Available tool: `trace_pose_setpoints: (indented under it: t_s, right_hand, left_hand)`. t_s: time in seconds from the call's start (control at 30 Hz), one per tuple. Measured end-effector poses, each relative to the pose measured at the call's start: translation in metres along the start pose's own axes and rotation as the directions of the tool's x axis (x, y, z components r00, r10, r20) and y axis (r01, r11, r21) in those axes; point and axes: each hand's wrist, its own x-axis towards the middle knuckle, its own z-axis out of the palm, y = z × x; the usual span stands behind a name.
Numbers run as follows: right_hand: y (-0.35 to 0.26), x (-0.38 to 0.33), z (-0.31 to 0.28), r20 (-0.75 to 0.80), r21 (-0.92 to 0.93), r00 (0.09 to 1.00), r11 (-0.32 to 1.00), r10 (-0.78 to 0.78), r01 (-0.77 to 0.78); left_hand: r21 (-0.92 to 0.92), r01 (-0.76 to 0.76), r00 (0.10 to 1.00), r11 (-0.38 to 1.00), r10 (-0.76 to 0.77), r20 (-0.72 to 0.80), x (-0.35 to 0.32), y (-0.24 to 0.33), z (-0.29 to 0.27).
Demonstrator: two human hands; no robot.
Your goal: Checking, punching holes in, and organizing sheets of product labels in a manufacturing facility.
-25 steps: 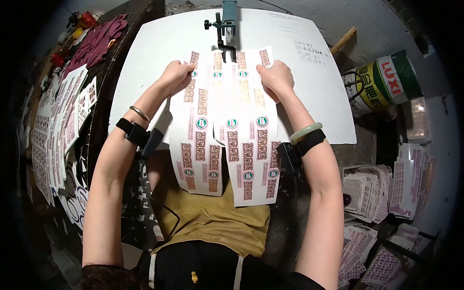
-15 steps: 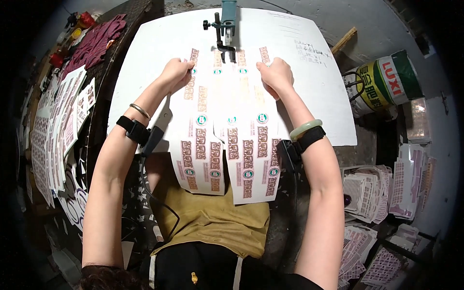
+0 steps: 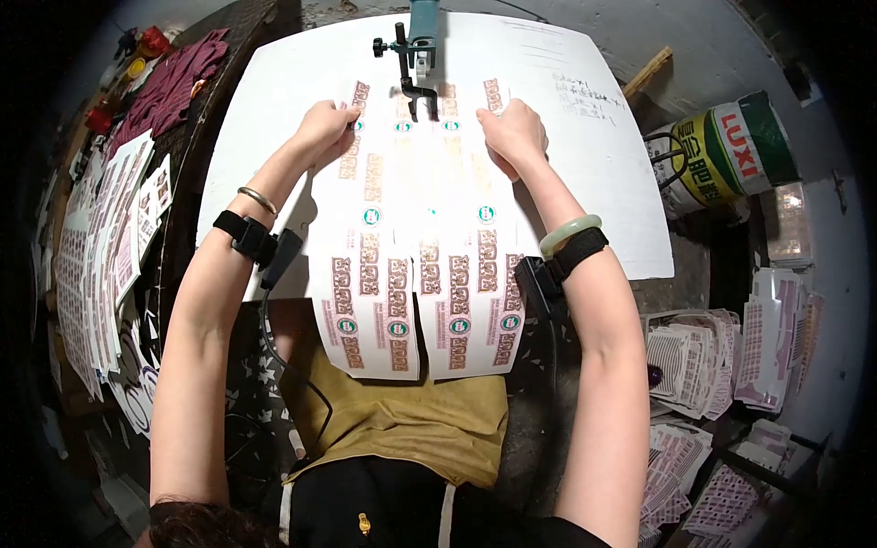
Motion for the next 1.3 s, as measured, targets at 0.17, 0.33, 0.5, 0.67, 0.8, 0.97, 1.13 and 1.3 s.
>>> trace_pose_setpoints:
  t_s: [0.17, 0.33, 0.5, 0.67, 0.8, 0.97, 1.13, 1.3]
  right_hand:
    - [-0.007, -0.008, -0.006, 0.051, 0.037, 0.997, 0.997, 0.065, -0.066]
    - [-0.009, -0.007, -0.003, -0.027, -0.011, 1.0, 1.0, 0.0, 0.0]
    - [-0.005, 0.004, -0.007, -0.019, 0.012, 1.0, 1.0, 0.002, -0.001]
    - [-0.013, 0.006, -0.005, -0.027, 0.005, 0.999, 0.999, -0.033, 0.033]
    - [-0.007, 0.011, 0.0, -0.091, -0.03, 0.99, 0.994, -0.104, 0.102]
    - [-0.006, 0.016, 0.002, -0.131, -0.065, 0.981, 0.988, -0.147, 0.139]
    - [-0.006, 0.016, 0.005, -0.164, -0.069, 0.972, 0.985, -0.169, 0.16]
    - [-0.002, 0.017, 0.003, -0.161, -0.083, 0.973, 0.984, -0.167, 0.156]
  left_hand:
    - [-0.004, 0.005, 1.0, 1.0, -0.005, 0.019, -0.01, 0.008, 0.0]
    - [0.124, -0.035, 0.999, 0.992, 0.038, -0.026, -0.005, 0.005, -0.005]
    - [0.241, -0.09, 0.996, 0.966, 0.087, 0.024, 0.0, 0.012, -0.005]
    - [0.287, -0.076, 0.996, 0.955, 0.088, -0.032, 0.011, 0.0, -0.009]
    - [0.355, -0.076, 0.991, 0.932, 0.111, -0.079, 0.008, 0.002, -0.004]
    - [0.384, -0.058, 0.984, 0.922, 0.117, -0.131, 0.008, 0.004, -0.005]
    - [0.408, -0.051, 0.983, 0.912, 0.117, -0.14, 0.006, 0.006, -0.007]
    - [0.414, -0.058, 0.978, 0.909, 0.135, -0.159, -0.006, 0.011, 0.0]
